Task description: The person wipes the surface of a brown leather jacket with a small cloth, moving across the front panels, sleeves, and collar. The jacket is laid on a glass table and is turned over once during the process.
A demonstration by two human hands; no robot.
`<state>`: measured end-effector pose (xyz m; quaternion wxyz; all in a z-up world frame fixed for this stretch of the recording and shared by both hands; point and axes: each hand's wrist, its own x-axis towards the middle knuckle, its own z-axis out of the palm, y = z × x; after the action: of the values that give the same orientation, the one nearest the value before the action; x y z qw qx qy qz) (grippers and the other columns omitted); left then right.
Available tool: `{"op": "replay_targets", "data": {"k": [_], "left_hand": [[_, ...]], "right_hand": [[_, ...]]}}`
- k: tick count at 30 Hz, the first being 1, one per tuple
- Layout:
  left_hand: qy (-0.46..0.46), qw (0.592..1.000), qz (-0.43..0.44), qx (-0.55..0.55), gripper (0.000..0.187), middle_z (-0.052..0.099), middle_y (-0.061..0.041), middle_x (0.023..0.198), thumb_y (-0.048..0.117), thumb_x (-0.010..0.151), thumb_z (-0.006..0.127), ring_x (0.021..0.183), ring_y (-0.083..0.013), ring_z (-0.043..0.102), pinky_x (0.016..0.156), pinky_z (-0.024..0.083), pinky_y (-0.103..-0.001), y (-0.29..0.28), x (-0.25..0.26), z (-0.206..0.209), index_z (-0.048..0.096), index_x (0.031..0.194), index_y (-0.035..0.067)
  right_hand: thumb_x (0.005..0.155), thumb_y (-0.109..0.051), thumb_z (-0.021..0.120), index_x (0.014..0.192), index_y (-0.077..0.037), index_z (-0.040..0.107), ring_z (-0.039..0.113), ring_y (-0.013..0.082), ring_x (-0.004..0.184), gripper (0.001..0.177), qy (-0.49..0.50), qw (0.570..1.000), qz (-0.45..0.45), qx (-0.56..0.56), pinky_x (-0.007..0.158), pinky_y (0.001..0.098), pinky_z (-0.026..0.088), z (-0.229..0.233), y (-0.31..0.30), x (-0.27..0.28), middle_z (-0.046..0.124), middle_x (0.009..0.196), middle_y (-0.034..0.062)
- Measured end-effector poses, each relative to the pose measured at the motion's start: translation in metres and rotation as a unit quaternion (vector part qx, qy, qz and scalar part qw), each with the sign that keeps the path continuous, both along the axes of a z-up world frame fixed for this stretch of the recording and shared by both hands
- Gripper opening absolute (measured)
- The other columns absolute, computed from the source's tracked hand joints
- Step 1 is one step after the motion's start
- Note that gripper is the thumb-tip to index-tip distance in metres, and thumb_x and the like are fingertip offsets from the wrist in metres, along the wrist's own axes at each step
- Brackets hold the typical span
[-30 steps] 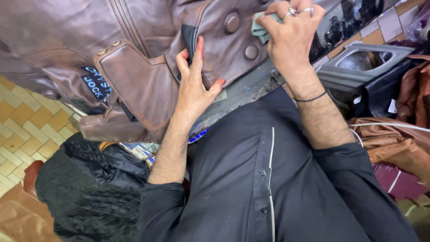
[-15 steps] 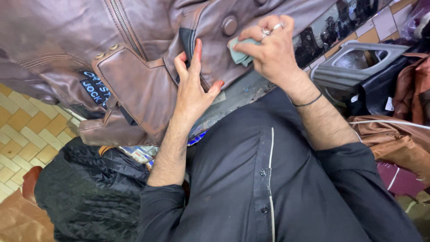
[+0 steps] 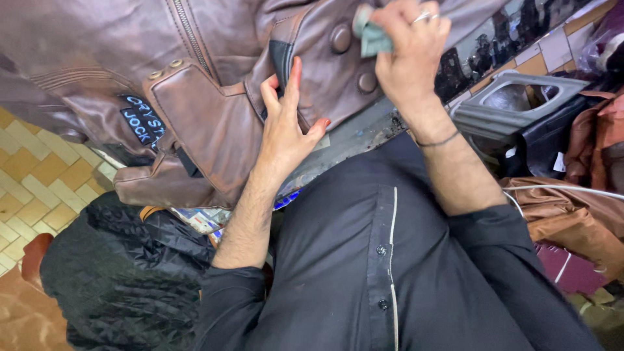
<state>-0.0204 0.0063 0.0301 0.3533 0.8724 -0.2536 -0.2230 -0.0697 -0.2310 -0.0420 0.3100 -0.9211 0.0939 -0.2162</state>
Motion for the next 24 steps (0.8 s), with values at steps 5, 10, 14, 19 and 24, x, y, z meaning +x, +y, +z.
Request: {"op": "replay_targets", "data": {"k": [5, 10, 14, 19, 24], "left_hand": [[-0.022, 1.0, -0.007, -0.011, 0.115, 0.031, -0.023, 0.145, 0.011, 0.08, 0.092, 0.137, -0.0412, 0.045, 0.115, 0.046, -0.043, -0.002, 0.0, -0.004, 0.018, 0.167, 0.022], [-0.013, 1.0, -0.004, -0.004, 0.114, 0.029, -0.025, 0.148, 0.011, 0.081, 0.092, 0.135, -0.0428, 0.047, 0.112, 0.047, -0.044, 0.001, 0.0, -0.005, 0.017, 0.166, 0.024], [0.017, 1.0, 0.007, -0.007, 0.113, 0.027, -0.025, 0.152, 0.012, 0.083, 0.09, 0.129, -0.0385, 0.055, 0.112, 0.049, -0.043, 0.003, -0.001, -0.006, 0.016, 0.167, 0.025], [-0.011, 1.0, -0.009, -0.004, 0.115, 0.028, -0.025, 0.148, 0.012, 0.082, 0.091, 0.131, -0.0418, 0.051, 0.111, 0.048, -0.045, 0.002, -0.001, -0.006, 0.015, 0.167, 0.024], [-0.021, 1.0, -0.009, -0.014, 0.115, 0.027, -0.025, 0.149, 0.011, 0.081, 0.092, 0.134, -0.0431, 0.049, 0.112, 0.047, -0.045, 0.003, -0.002, -0.006, 0.015, 0.167, 0.024]], "right_hand": [[0.081, 0.005, 0.066, 0.104, -0.02, 0.075, 0.054, 0.0255, 0.112, 0.035, 0.028, 0.985, 0.171, 0.008, 0.091, 0.0438, 0.034, 0.006, -0.008, -0.011, 0.067, 0.114, -0.0059], [0.082, 0.003, 0.066, 0.11, -0.021, 0.078, 0.054, 0.0261, 0.115, 0.038, -0.001, 0.996, 0.039, -0.083, 0.093, 0.043, 0.033, 0.004, -0.021, -0.007, 0.067, 0.117, -0.0049], [0.086, 0.001, 0.067, 0.11, -0.021, 0.079, 0.053, 0.0258, 0.118, 0.034, -0.027, 0.991, 0.106, -0.076, 0.104, 0.0434, 0.035, 0.002, -0.028, -0.005, 0.069, 0.119, -0.006], [0.09, -0.01, 0.064, 0.11, -0.021, 0.077, 0.052, 0.0216, 0.119, 0.027, 0.012, 0.954, 0.297, -0.05, 0.111, 0.0423, 0.034, 0.013, -0.045, -0.006, 0.067, 0.116, -0.0089], [0.092, -0.019, 0.064, 0.101, -0.028, 0.077, 0.054, 0.0163, 0.117, 0.018, 0.084, 0.935, 0.267, -0.218, 0.112, 0.0426, 0.03, 0.03, -0.055, -0.007, 0.067, 0.108, -0.0162]]}}
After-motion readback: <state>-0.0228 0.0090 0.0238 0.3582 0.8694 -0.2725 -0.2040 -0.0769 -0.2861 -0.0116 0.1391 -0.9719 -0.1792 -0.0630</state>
